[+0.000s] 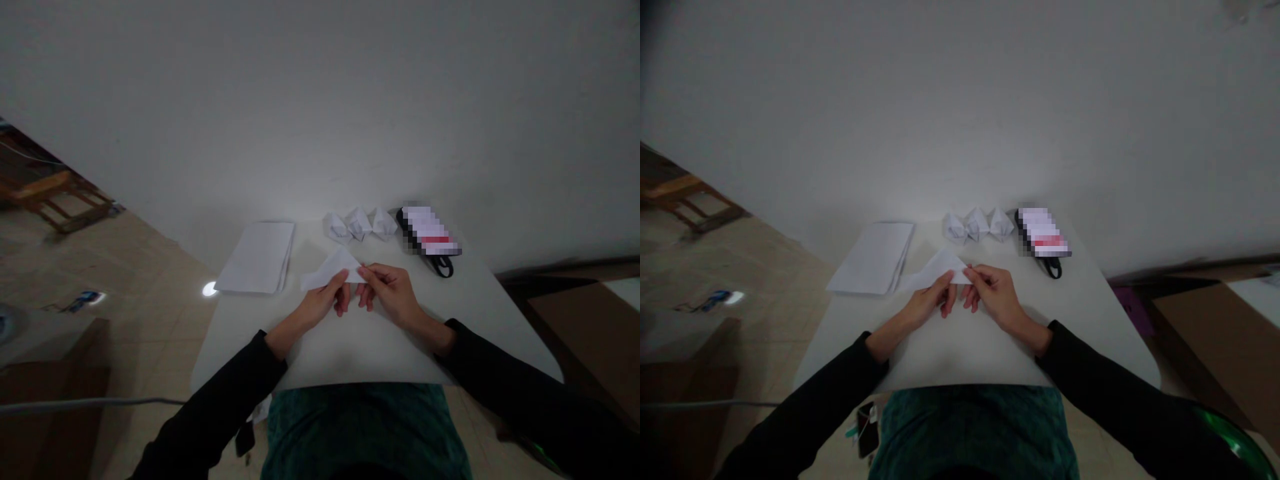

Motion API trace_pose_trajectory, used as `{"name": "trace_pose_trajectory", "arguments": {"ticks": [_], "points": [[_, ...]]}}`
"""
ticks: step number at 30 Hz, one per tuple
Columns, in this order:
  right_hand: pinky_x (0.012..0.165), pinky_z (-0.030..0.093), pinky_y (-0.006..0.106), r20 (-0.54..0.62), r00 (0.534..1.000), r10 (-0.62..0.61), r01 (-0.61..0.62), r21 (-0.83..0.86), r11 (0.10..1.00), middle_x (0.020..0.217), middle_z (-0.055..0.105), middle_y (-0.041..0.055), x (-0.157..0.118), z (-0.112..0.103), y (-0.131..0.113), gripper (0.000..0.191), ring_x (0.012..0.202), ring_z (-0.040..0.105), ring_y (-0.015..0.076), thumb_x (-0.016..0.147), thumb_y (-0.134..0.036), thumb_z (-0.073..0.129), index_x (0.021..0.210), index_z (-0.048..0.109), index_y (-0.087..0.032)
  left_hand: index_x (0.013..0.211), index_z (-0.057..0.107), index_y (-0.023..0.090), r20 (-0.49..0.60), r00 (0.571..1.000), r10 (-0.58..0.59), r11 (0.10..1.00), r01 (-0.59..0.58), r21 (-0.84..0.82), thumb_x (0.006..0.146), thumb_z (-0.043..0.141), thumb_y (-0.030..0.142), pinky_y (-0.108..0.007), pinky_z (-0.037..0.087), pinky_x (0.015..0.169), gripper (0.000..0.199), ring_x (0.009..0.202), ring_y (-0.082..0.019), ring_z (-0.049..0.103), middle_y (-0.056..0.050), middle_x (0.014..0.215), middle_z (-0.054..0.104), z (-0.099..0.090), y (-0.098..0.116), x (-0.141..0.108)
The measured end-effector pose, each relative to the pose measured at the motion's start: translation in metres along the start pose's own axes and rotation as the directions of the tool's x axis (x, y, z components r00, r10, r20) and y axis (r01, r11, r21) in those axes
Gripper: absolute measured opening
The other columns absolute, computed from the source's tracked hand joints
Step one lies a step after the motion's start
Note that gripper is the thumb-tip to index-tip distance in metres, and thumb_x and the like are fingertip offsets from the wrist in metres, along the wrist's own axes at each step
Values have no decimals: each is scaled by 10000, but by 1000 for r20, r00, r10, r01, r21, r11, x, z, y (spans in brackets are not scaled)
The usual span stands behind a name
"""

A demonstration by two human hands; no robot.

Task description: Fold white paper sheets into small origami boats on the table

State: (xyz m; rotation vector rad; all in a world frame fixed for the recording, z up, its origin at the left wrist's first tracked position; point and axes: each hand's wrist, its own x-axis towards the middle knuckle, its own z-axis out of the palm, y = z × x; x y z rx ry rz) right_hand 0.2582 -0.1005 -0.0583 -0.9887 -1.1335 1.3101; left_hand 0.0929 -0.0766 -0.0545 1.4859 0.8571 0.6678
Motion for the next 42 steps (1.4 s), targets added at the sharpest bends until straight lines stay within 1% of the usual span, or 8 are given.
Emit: {"name": "trace_pose_trajectory", "arguments": {"ticks": [2,5,9,14,18,24,37,42], "points": [[317,438,208,-24,1000,-9,9,14,1000,572,642,8,1,-2,0,343,383,582,124,787,-502,690,757,690,-161,525,574,163,-8,1000,6,999,-6,-53,901,308,688,-246,380,480,698,438,-104,495,-31,482,561,-1,-1,1],[285,394,199,-57,998,-6,8,43,999,552,626,-2,5,-8,1,313,351,550,112,778,-467,709,748,704,-156,666,650,136,-146,987,60,993,-74,-96,888,375,681,-235,374,433,650,421,-105,514,-42,521,605,-5,-3,4],[269,362,194,-85,996,35,-25,111,993,526,620,-7,12,-15,1,301,330,524,101,739,-452,744,719,703,-154,824,683,117,-338,929,151,981,-183,-67,883,532,565,-230,428,437,476,483,-118,564,-52,614,657,-10,-5,9],[270,342,176,-117,987,106,-84,182,980,499,599,-9,13,-13,-3,319,320,504,83,704,-436,771,629,666,-145,891,691,125,-482,851,210,960,-273,-65,856,624,483,-249,540,622,366,628,-132,644,-52,711,697,-10,-8,12],[280,352,174,-125,976,179,-147,229,962,493,602,-6,10,-9,-7,308,324,490,75,686,-420,785,637,667,-140,1129,668,128,-567,806,167,957,-271,-103,839,653,469,-254,557,584,448,559,-140,669,-31,632,707,-9,-5,11],[293,357,154,-158,946,283,-219,333,917,504,611,-15,8,-5,-10,282,341,491,58,630,-360,832,628,667,-131,1033,722,139,-686,705,182,952,-300,-56,753,757,398,-223,555,487,383,497,-135,676,-28,648,726,-10,-1,10],[324,386,144,-160,919,360,-269,412,871,515,621,-11,10,-8,-7,189,369,508,52,690,-252,795,643,666,-122,960,758,156,-613,728,307,934,-353,50,790,730,333,-255,625,585,248,609,-155,722,-37,710,749,-19,-5,11],[321,377,148,-168,921,352,-262,403,877,510,621,-8,11,-8,-9,212,363,501,50,681,-267,803,623,660,-122,951,761,152,-547,766,338,937,-327,122,830,682,355,-282,636,636,249,647,-168,730,-50,747,756,-26,-7,13]]}}
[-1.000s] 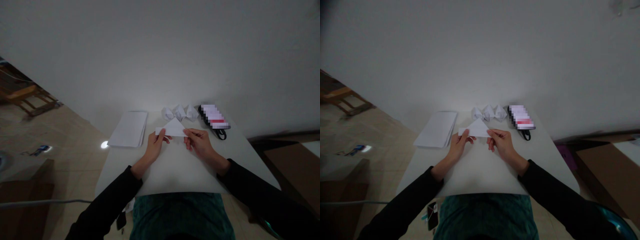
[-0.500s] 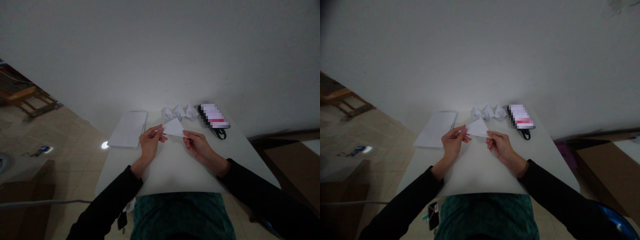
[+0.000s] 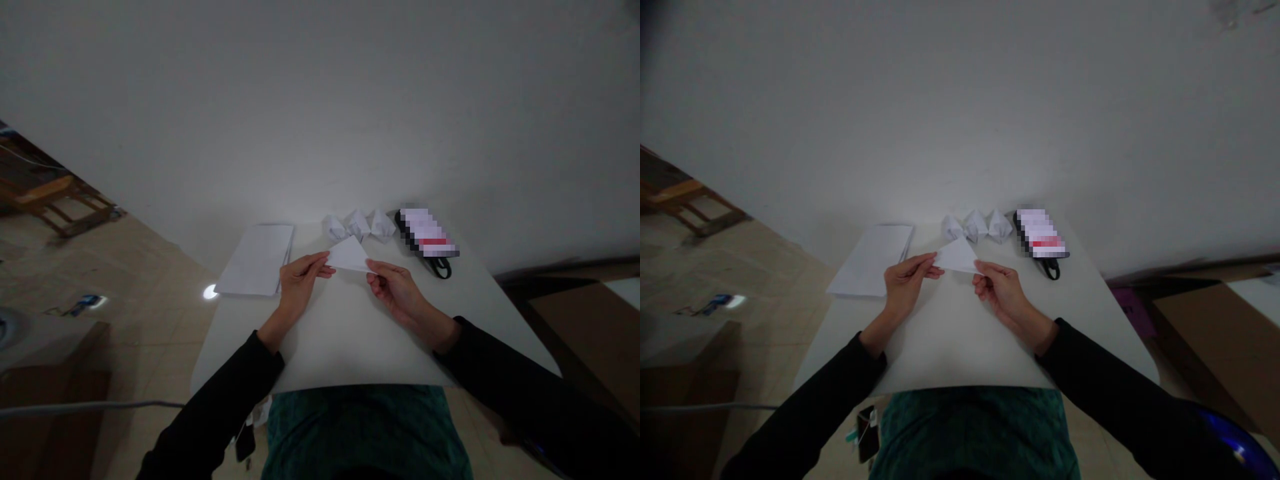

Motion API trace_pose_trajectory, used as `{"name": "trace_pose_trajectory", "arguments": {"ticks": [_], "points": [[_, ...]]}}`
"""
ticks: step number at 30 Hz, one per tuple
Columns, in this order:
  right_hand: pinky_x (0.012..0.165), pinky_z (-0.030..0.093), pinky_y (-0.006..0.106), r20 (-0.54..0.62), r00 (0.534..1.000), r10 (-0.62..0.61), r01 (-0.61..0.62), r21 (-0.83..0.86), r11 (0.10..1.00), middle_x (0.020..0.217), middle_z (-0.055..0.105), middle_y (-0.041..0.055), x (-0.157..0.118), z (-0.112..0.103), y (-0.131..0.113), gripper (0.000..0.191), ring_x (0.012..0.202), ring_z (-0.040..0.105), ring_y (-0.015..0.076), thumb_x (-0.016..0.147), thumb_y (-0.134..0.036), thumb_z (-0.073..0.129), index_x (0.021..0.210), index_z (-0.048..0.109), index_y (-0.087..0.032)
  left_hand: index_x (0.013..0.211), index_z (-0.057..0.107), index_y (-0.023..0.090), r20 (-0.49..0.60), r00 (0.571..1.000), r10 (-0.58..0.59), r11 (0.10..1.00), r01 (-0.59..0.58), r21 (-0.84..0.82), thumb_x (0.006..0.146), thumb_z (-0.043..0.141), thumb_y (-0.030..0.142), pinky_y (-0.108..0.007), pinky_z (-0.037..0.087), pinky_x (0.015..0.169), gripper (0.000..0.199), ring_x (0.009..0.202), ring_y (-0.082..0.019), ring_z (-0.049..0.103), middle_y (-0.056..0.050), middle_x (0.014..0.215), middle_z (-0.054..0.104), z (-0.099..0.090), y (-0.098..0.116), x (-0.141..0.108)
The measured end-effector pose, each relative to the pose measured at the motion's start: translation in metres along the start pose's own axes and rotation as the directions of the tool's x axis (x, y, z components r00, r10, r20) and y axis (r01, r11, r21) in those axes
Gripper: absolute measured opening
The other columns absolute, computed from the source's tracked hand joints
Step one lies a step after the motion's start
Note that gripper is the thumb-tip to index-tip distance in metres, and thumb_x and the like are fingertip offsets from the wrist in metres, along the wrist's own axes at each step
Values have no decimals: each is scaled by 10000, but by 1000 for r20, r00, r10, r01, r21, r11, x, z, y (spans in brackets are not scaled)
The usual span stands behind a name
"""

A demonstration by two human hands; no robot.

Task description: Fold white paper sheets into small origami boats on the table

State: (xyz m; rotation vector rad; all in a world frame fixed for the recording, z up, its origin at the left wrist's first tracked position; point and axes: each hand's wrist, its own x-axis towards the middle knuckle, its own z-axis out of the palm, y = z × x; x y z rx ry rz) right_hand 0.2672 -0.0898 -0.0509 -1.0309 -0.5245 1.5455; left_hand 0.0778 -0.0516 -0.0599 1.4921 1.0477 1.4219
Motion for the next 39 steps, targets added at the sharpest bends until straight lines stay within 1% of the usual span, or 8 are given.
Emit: {"name": "trace_pose_trajectory", "arguments": {"ticks": [6,10,14,18,21,26,30,39], "points": [[301,370,158,38,996,-86,88,-53,995,489,611,-7,-2,2,-3,289,343,506,63,654,-349,821,583,650,-127,926,770,184,-47,999,16,1000,-15,25,803,714,350,-290,637,742,214,736,-167,740,-44,911,768,-1,-3,0],[293,396,183,107,974,-198,208,-101,973,506,626,1,-1,0,-2,302,343,539,96,672,-405,806,633,676,-135,831,776,174,-132,991,7,997,4,79,782,725,387,-298,641,709,225,694,-172,734,-33,799,765,1,0,-3],[294,425,207,147,950,-277,299,-162,940,522,635,5,4,-5,2,313,345,558,116,713,-437,774,665,686,-141,799,760,156,-112,991,-74,997,75,0,727,772,387,-318,643,729,243,715,-176,732,-40,803,764,2,0,-2],[305,452,220,182,920,-346,382,-235,894,523,630,4,10,-10,4,302,354,579,131,774,-430,731,682,694,-145,1015,717,161,-44,990,-137,989,134,-58,740,764,395,-305,625,705,363,736,-178,734,-54,862,766,1,-1,1],[318,473,230,214,894,-394,445,-319,837,536,630,1,13,-13,3,286,370,595,140,801,-427,707,733,713,-150,1084,691,149,97,975,-199,980,200,-8,777,725,419,-270,589,677,410,763,-184,735,-81,900,764,-4,-4,6],[332,470,224,251,877,-409,479,-421,770,541,621,-10,15,-18,1,274,370,586,127,813,-425,693,752,719,-159,883,683,130,342,904,-255,966,222,133,874,584,469,-200,489,514,354,523,-105,641,-33,694,702,-14,-10,10],[316,436,215,254,877,-407,479,-447,755,526,614,-13,18,-20,1,290,352,564,118,814,-435,689,743,709,-154,787,612,140,380,894,-235,972,216,94,889,545,476,-182,430,440,358,436,-75,560,24,592,588,-13,-13,9],[368,480,236,289,889,-354,455,-486,746,550,655,19,16,-21,-7,345,392,592,134,821,-485,675,741,688,-149,744,611,129,497,842,-210,973,229,24,859,584,527,-218,502,552,414,531,-103,621,-22,613,626,-15,-11,10]]}}
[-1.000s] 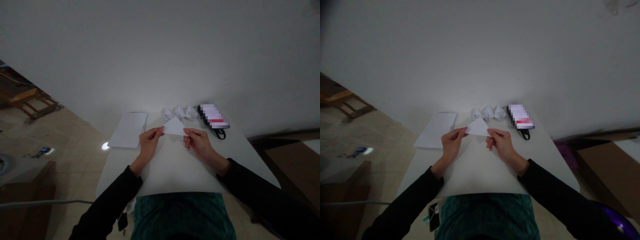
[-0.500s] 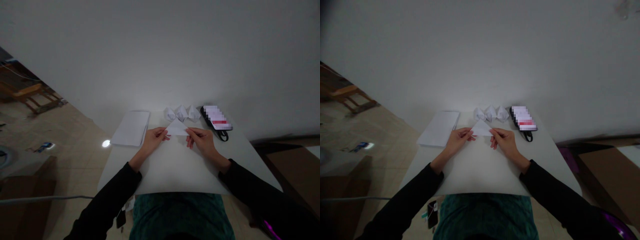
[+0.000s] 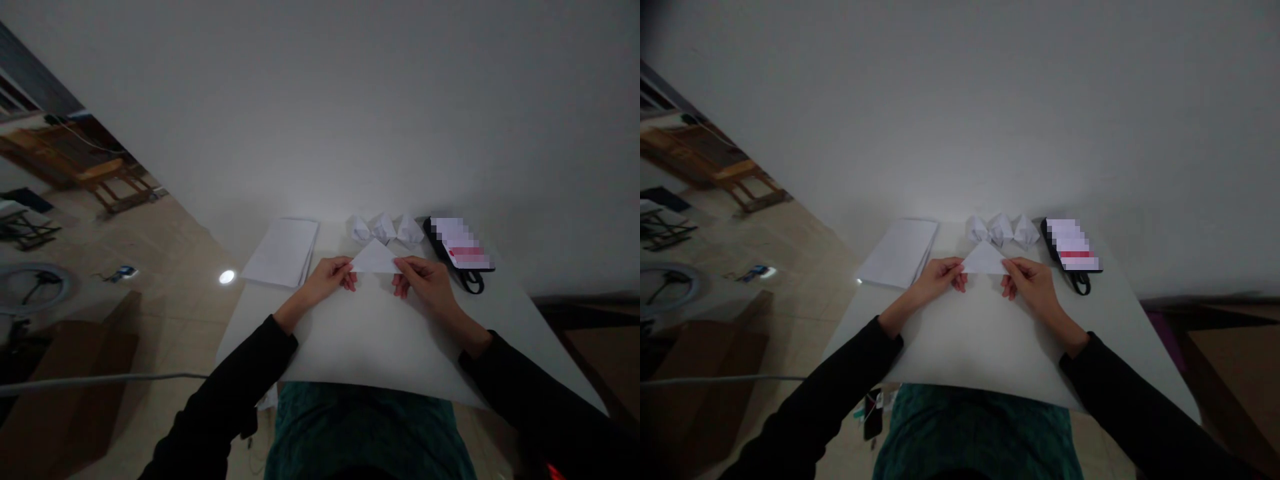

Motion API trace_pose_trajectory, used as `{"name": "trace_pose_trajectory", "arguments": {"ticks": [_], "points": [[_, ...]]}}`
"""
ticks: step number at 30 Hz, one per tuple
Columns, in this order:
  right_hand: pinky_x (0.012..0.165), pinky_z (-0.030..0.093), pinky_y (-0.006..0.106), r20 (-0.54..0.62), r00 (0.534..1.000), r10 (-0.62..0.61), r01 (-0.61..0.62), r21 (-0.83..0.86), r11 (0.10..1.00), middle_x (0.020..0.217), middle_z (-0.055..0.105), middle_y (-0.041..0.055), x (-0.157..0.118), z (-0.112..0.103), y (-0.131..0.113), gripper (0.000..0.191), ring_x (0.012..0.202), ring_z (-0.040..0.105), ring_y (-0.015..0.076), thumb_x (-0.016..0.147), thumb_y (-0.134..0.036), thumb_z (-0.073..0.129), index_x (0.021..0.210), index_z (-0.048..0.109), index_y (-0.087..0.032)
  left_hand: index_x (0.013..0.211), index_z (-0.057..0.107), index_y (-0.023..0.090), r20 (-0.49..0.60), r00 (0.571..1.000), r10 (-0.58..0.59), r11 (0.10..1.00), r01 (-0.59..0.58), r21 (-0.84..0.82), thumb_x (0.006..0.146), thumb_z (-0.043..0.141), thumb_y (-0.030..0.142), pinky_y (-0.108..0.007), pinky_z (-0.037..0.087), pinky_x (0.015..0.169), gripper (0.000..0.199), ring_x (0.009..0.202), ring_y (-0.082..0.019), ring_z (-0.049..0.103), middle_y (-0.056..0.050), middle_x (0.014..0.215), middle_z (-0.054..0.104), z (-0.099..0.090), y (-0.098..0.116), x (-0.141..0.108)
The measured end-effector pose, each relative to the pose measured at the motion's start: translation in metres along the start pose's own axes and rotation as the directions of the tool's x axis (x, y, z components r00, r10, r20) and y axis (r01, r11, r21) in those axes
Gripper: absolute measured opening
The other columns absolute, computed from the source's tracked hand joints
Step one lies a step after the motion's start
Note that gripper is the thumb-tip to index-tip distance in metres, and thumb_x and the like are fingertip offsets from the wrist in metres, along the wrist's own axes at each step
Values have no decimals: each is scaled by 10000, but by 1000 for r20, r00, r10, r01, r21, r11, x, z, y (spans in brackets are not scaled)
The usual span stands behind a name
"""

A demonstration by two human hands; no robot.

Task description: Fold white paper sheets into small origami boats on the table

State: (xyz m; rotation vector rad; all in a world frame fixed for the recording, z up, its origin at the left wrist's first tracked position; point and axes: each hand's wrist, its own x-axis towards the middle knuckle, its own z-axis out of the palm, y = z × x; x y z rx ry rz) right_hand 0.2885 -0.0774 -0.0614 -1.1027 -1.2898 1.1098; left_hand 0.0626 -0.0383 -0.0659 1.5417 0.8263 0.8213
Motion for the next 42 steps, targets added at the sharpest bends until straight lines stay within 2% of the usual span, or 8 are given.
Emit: {"name": "trace_pose_trajectory", "arguments": {"ticks": [4,9,14,16,19,25,32,42], "points": [[370,501,241,67,996,59,-65,81,995,575,675,37,1,0,1,371,408,610,143,802,-507,689,715,674,-146,764,623,115,-6,998,-69,995,68,-74,838,622,500,-229,524,530,392,534,-128,658,-29,623,633,0,6,-3],[300,410,157,74,955,288,-297,324,898,539,646,14,-3,9,1,325,345,525,75,721,-442,782,674,667,-141,1293,513,166,-128,991,39,989,-57,-137,853,595,316,-191,438,413,472,406,-90,565,58,574,604,4,18,-10],[309,397,105,139,852,505,-506,471,723,499,605,-28,-9,18,-10,210,327,464,34,666,-269,830,731,673,-147,1161,600,196,-152,971,182,976,-197,-91,884,583,327,-181,445,484,306,545,-74,562,-2,770,632,16,21,-19],[318,408,107,154,851,502,-508,483,713,497,602,-31,-11,20,-9,210,331,470,36,663,-265,831,723,666,-150,1231,572,232,-180,951,250,967,-255,-6,857,645,356,-231,534,683,401,948,-167,630,-93,1173,597,25,19,-21],[319,419,133,195,865,463,-498,447,743,521,622,-19,-15,23,-3,255,338,500,54,675,-343,827,704,653,-159,1331,478,277,-187,921,343,939,-340,47,833,688,372,-369,466,1017,549,1358,-268,380,-100,1455,381,37,14,-22],[288,343,158,276,836,475,-548,366,752,480,575,-41,-24,30,-2,335,317,481,69,722,-479,773,745,644,-171,1376,345,276,-84,970,228,947,-241,-214,870,646,409,-384,481,987,603,1180,-244,584,-97,1199,585,45,8,-21],[346,328,168,293,876,384,-479,426,768,501,523,-74,-17,24,-3,335,368,447,56,731,-403,783,937,660,-168,1324,393,254,-245,942,228,945,-275,-178,801,721,432,-339,503,917,642,1064,-222,639,-62,1057,612,38,11,-16],[332,292,172,185,900,395,-436,379,816,422,461,-122,-16,24,-6,419,316,397,72,704,-374,779,1010,533,-225,1307,438,267,-183,969,167,962,-201,-184,710,814,329,-377,519,946,708,1119,-236,621,-110,1269,551,38,10,-19]]}}
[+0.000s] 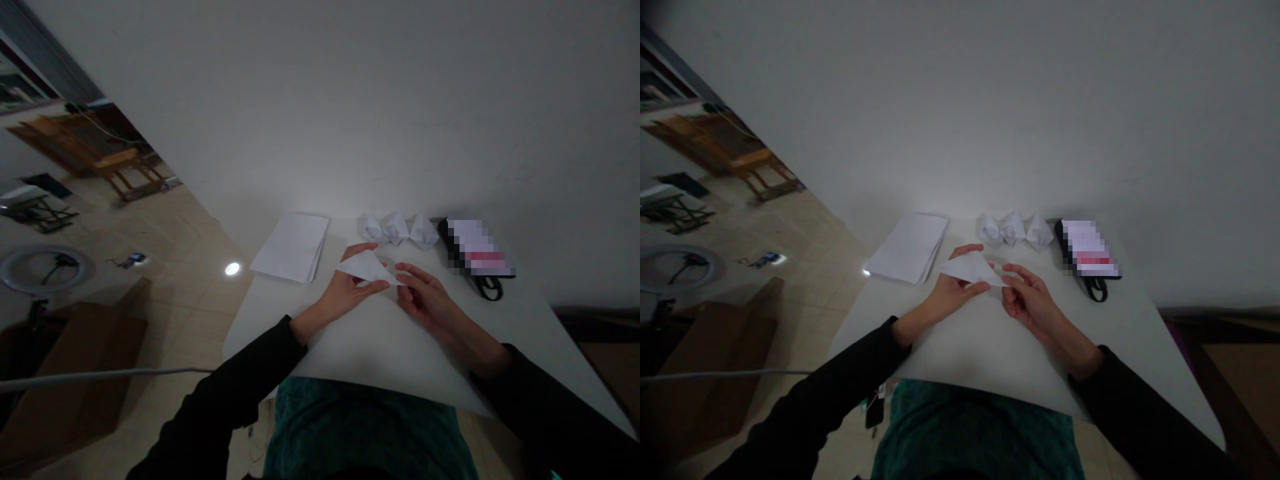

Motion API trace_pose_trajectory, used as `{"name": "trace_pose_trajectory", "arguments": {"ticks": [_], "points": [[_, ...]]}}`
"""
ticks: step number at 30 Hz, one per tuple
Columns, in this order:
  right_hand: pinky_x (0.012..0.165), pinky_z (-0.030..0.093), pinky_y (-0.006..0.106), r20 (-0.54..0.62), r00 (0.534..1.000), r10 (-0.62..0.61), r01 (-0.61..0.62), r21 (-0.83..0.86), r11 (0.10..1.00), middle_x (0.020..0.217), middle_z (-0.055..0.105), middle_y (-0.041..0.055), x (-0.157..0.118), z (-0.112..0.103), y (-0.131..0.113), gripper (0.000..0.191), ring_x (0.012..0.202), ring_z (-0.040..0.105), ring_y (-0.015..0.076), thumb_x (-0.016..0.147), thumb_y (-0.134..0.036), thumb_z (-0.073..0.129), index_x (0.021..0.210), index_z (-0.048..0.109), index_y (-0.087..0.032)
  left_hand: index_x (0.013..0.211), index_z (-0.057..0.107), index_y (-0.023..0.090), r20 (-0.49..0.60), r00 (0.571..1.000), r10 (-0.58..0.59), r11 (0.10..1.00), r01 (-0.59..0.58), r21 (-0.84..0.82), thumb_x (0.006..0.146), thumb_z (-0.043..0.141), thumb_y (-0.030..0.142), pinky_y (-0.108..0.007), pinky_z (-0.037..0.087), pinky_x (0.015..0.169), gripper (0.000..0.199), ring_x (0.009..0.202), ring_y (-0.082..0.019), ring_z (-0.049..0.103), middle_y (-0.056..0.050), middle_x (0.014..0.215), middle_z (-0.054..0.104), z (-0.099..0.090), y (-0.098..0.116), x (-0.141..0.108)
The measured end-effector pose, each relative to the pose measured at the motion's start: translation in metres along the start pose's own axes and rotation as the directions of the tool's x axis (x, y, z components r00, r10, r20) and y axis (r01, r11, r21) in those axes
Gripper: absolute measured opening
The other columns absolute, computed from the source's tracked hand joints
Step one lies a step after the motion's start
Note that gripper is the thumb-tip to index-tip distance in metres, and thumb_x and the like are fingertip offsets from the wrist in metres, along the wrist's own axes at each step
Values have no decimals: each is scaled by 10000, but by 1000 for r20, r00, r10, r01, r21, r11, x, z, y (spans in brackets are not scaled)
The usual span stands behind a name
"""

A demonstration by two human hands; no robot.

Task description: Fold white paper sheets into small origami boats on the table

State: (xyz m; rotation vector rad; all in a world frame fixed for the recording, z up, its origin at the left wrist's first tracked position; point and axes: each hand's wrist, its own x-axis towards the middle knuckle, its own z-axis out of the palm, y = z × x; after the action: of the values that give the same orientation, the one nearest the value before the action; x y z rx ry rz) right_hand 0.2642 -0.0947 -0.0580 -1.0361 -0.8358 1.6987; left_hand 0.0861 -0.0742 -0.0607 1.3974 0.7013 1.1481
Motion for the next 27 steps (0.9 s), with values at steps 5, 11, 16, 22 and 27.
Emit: {"name": "trace_pose_trajectory", "arguments": {"ticks": [5,11,16,22,27], "points": [[526,508,241,77,923,-378,379,-366,850,808,671,14,-2,-1,2,277,719,642,163,787,-419,711,960,599,-235,1286,460,260,-30,999,-28,1000,28,5,679,837,313,-374,533,913,717,1090,-237,633,-102,1208,581,1,2,-1],[758,539,319,209,859,-467,499,-542,676,973,680,43,-4,-2,3,232,879,649,191,800,-362,725,980,647,-237,1275,463,232,-6,997,-73,997,73,-25,669,842,318,-362,531,870,719,966,-206,652,-89,1110,603,1,-1,0],[760,546,340,213,862,-459,499,-511,700,906,696,38,-1,-5,4,241,812,658,192,784,-358,741,964,648,-227,1250,485,220,-2,996,-89,996,89,-32,674,837,292,-325,532,832,679,890,-159,637,-83,1164,556,1,-3,1],[735,563,328,251,820,-514,542,-629,557,884,725,46,-3,-9,4,236,784,690,194,841,-353,668,1035,617,-230,1293,457,235,13,995,-98,995,97,28,723,801,324,-353,544,855,672,957,-177,633,-124,1341,450,1,-6,0],[582,553,285,322,755,-572,523,-821,229,830,731,43,-4,-14,11,324,608,679,168,881,-365,577,1161,547,-205,1359,427,255,101,990,100,934,-128,333,783,743,349,-422,529,918,664,1132,-247,560,-119,1294,465,0,-5,-2]]}}
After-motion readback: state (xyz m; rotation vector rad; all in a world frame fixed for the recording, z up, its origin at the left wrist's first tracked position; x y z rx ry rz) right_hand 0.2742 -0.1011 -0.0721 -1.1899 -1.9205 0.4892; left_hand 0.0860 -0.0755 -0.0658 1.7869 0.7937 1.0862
